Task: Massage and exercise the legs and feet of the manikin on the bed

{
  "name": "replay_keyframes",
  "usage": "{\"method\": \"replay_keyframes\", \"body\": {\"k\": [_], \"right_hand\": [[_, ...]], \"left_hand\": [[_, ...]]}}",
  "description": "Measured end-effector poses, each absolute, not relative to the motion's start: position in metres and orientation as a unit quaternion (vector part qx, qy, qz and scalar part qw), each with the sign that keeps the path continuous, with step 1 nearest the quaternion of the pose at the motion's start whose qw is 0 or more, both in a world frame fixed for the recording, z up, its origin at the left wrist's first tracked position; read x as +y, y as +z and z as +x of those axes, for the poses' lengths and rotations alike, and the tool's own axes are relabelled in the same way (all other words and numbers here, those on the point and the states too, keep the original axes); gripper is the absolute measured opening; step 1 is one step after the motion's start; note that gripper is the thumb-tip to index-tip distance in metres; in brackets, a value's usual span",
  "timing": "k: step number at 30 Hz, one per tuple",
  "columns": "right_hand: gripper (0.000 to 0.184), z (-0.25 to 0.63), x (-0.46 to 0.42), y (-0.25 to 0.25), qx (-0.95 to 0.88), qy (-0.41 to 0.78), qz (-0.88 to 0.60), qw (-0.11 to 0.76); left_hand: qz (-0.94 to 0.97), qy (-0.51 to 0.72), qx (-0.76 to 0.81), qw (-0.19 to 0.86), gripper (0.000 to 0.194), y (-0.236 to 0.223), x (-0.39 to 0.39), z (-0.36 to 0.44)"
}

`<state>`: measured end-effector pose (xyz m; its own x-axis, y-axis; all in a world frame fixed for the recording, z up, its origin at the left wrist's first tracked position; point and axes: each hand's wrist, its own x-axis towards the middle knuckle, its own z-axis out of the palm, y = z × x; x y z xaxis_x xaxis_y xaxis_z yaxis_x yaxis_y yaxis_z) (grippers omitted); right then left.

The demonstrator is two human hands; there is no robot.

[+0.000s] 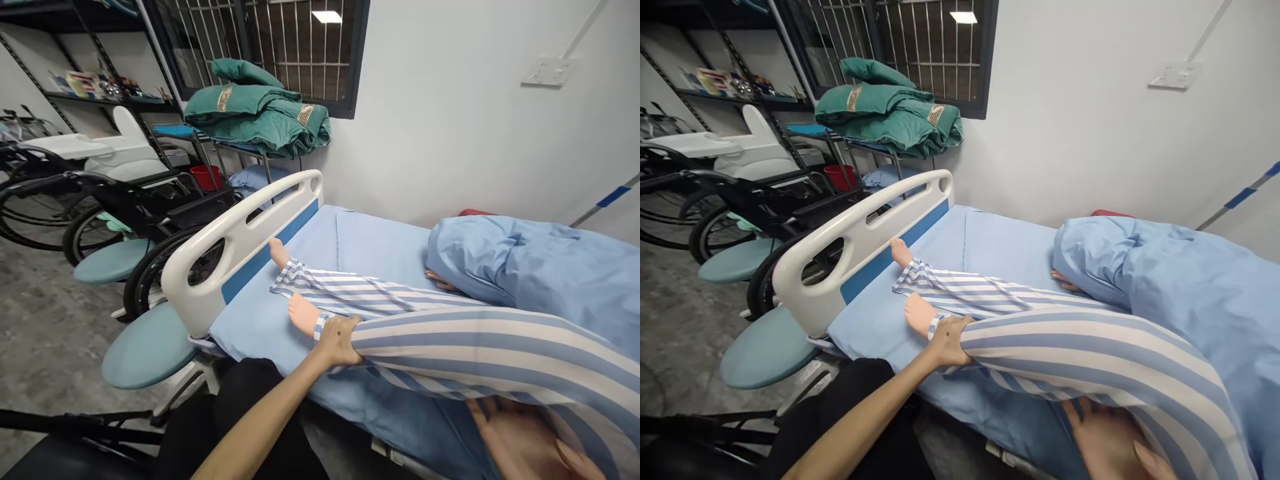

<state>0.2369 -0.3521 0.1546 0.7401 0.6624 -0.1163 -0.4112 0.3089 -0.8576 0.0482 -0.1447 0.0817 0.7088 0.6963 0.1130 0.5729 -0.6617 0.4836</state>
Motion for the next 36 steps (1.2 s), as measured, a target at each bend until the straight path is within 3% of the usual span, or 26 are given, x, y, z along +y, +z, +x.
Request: {"method": "replay_keyframes", "body": {"k": [8,17,23,28,36], "right_hand": [[0.055,0.220,-0.350,0.164,-0.059,0.299,-0.516,0.801],[0.052,0.209,-0.342,0.159,-0.009,0.316,-0.525,0.790],[0.044,0.199,-0.348,0.107,0.019,0.358,-0.547,0.756],[0.023,0.193,-0.349,0.042,-0.067,0.404,-0.569,0.713],[0.034,0.190,-0.334,-0.001,-0.285,0.388,-0.565,0.670]], "left_hand": [[0.914,0.111,0.334,0.200,0.049,0.088,-0.138,0.038],[0.931,0.064,0.338,0.119,0.048,0.103,-0.120,0.002],[0.945,0.057,0.319,0.035,0.031,0.128,-0.103,-0.052],[0.952,0.017,0.301,-0.052,0.027,0.148,-0.094,-0.088],[0.951,-0.017,0.261,-0.165,0.033,0.158,-0.091,-0.093]]}}
